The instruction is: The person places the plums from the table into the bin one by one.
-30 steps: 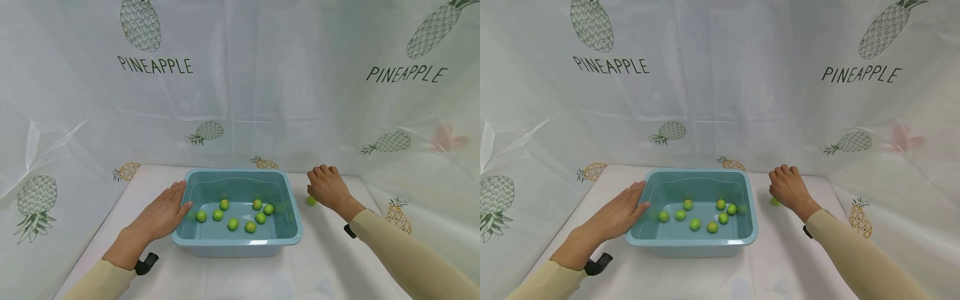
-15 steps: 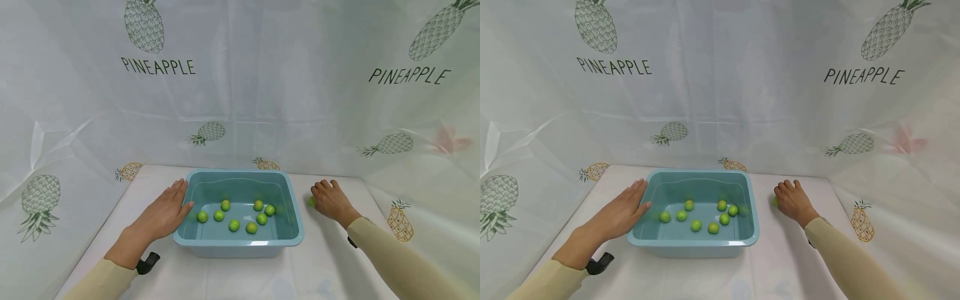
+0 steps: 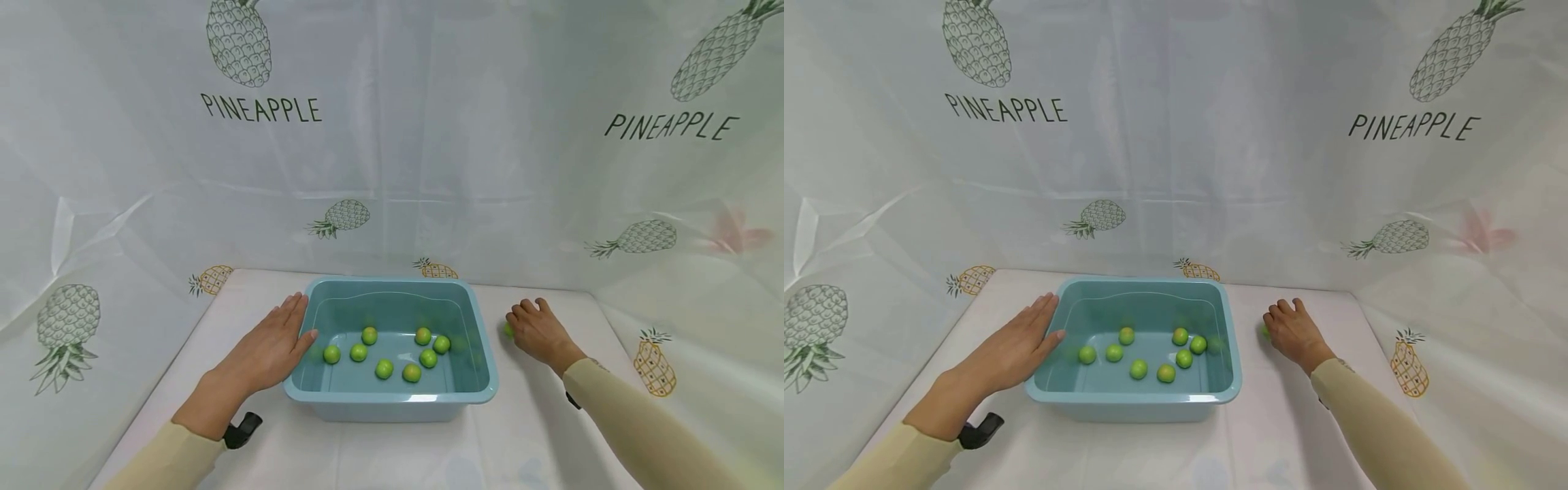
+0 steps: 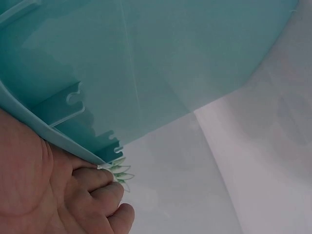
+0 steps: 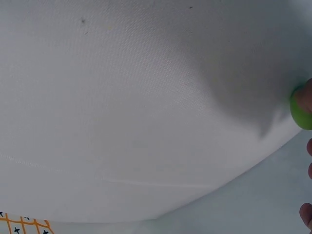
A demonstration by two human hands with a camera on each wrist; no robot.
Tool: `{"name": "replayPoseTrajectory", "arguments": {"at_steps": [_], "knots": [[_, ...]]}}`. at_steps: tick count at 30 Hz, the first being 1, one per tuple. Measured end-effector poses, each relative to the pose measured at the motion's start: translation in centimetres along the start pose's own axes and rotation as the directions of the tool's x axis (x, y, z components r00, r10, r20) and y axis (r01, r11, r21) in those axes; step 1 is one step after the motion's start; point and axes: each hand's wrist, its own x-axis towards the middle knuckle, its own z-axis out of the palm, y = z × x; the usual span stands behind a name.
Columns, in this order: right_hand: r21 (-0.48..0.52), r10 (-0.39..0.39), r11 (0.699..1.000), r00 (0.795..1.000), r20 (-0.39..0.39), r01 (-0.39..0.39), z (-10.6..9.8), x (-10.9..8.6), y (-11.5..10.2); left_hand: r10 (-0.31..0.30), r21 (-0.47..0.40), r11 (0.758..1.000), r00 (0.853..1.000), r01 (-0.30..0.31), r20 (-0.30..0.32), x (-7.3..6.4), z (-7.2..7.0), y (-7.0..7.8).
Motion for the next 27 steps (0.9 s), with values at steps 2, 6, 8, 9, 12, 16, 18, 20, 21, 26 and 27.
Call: {"name": "replayPoseTrajectory", "arguments": {"at_steps": [2, 6, 8, 9, 12, 16, 18, 20, 21, 26, 27], "knots": [[0.004, 0.005, 1.000, 1.000, 0.005, -0.005, 0.1, 0.0, -0.1, -0.001, 0.000, 1.000, 1.000, 0.001, 0.001, 0.0, 0.0, 0.0], [0.022, 0.030, 0.999, 0.999, 0.018, -0.030, 0.2, 0.0, -0.2, 0.001, -0.003, 1.000, 1.000, -0.001, 0.004, 0.0, 0.0, 0.0], [0.033, 0.041, 0.999, 0.999, 0.018, -0.041, 0.2, -0.1, -0.2, 0.003, -0.005, 1.000, 1.000, -0.003, 0.003, 0.0, 0.0, 0.1], [0.037, 0.045, 0.998, 0.999, 0.015, -0.045, 0.3, -0.1, -0.2, 0.002, -0.006, 1.000, 1.000, -0.002, 0.004, 0.0, 0.0, 0.0], [0.054, 0.056, 0.997, 0.998, 0.001, -0.056, 0.4, -0.1, -0.2, 0.004, -0.007, 1.000, 1.000, -0.003, 0.007, 0.0, 0.0, 0.1], [0.073, 0.082, 0.994, 0.996, -0.017, -0.081, 0.4, -0.2, -0.1, 0.003, -0.018, 1.000, 1.000, -0.003, 0.017, 0.1, 0.1, 0.1], [0.065, 0.099, 0.993, 0.995, -0.025, -0.097, 0.2, -0.1, 0.3, 0.001, -0.023, 1.000, 1.000, 0.000, 0.022, 0.1, 0.1, 0.0], [0.044, 0.112, 0.993, 0.993, -0.030, -0.110, -0.1, -0.1, 0.8, -0.002, -0.026, 1.000, 1.000, 0.003, 0.025, 0.1, 0.1, 0.0], [0.032, 0.114, 0.993, 0.993, -0.035, -0.113, -0.2, -0.1, 1.0, -0.003, -0.024, 1.000, 1.000, 0.004, 0.024, 0.1, 0.1, 0.0], [-0.033, 0.107, 0.993, 0.992, -0.061, -0.110, -1.1, -0.1, 2.6, -0.003, -0.009, 1.000, 1.000, 0.003, 0.015, 0.1, 0.0, -0.1], [-0.039, 0.105, 0.993, 0.992, -0.068, -0.108, -1.3, -0.2, 2.8, -0.003, -0.005, 1.000, 1.000, 0.003, 0.016, 0.0, 0.0, -0.1]]}}
